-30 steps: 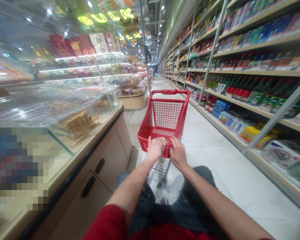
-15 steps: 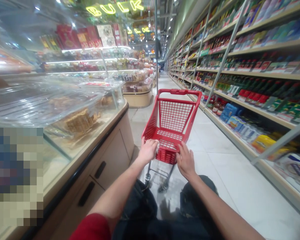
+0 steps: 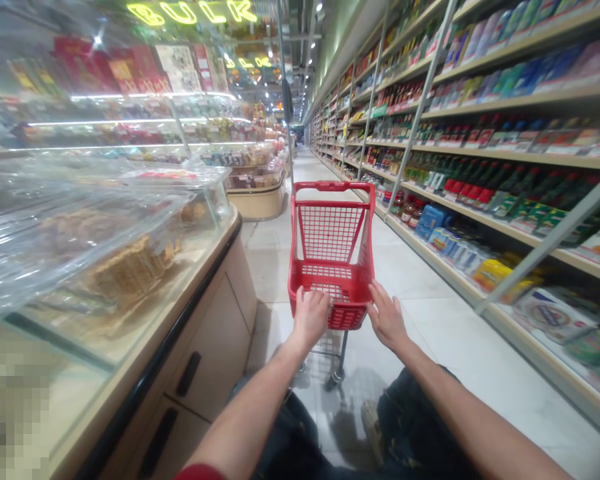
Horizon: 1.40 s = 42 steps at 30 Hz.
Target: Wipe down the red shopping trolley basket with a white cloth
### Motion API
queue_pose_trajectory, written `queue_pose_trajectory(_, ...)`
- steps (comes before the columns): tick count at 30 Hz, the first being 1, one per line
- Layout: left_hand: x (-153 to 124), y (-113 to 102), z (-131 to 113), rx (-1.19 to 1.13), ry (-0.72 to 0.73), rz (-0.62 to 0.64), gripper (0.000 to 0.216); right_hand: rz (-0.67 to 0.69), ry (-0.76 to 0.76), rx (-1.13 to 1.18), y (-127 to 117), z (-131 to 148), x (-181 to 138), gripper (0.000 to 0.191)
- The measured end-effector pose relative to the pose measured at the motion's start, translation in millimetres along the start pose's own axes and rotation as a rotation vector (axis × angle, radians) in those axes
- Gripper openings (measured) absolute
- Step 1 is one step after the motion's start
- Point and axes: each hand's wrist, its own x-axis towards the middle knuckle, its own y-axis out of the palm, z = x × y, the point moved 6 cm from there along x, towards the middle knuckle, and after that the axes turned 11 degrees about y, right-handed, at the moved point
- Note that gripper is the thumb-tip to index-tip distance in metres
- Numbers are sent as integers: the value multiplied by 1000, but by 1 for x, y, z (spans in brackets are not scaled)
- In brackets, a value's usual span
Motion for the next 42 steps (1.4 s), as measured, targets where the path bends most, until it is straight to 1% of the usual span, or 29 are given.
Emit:
queue_pose_trajectory(4, -1, 1, -15, 15, 54, -9, 21, -7, 22, -17, -8, -6, 5, 43)
queue_pose_trajectory(9, -2, 9, -45, 60, 86, -15, 30, 58, 45, -73, -18, -31, 13, 43)
queue_pose_trajectory(11, -1, 12, -56, 74, 122, -12, 33, 77, 55, -110, -24, -42, 20, 43)
queue_pose_trajectory(14, 2, 9, -65, 90, 176, 7, 30, 63, 110, -177, -36, -47, 29, 42)
queue_pose_trajectory(16, 1, 3, -64, 91, 201, 23, 28, 12, 123, -188, -41, -35, 26, 41)
queue_pose_trajectory(17, 1, -1, -63, 86, 221, 29, 28, -15, 101, -171, -41, -25, 21, 40)
queue_pose_trajectory(19, -1, -9, -61, 78, 272, 40, 29, -43, 5, -102, -36, 2, 4, 39)
queue_pose_trajectory(21, -3, -14, -60, 83, 311, 58, 30, -38, -89, -24, -28, 25, -17, 37)
queue_pose_trajectory(22, -3, -15, -60, 90, 323, 74, 30, -34, -108, 11, -23, 31, -27, 36)
queue_pose_trajectory(24, -2, -15, -61, 103, 341, 106, 31, -30, -110, 89, -17, 34, -39, 36)
queue_pose_trajectory(26, 0, -13, -64, 111, 354, 129, 32, -24, -108, 176, -16, 26, -42, 37)
queue_pose_trajectory(29, 4, -7, -74, 112, 356, 130, 32, -15, -140, 284, -21, 12, -36, 37)
queue_pose_trajectory(32, 9, -2, -86, 106, 352, 125, 31, -48, -145, 369, -30, -1, -29, 36)
queue_pose_trajectory(35, 15, 2, -100, 93, 406, 133, 32, -81, -134, 420, -38, -17, -25, 36)
queue_pose_trajectory(38, 26, 0, -104, 91, 456, 139, 33, -67, -122, 408, -45, -37, -18, 36)
queue_pose_trajectory(40, 37, -2, -98, 98, 439, 137, 32, -39, -83, 350, -50, -50, -13, 36)
queue_pose_trajectory(42, 48, -4, -91, 101, 394, 136, 31, -34, 0, 245, -56, -58, -9, 35)
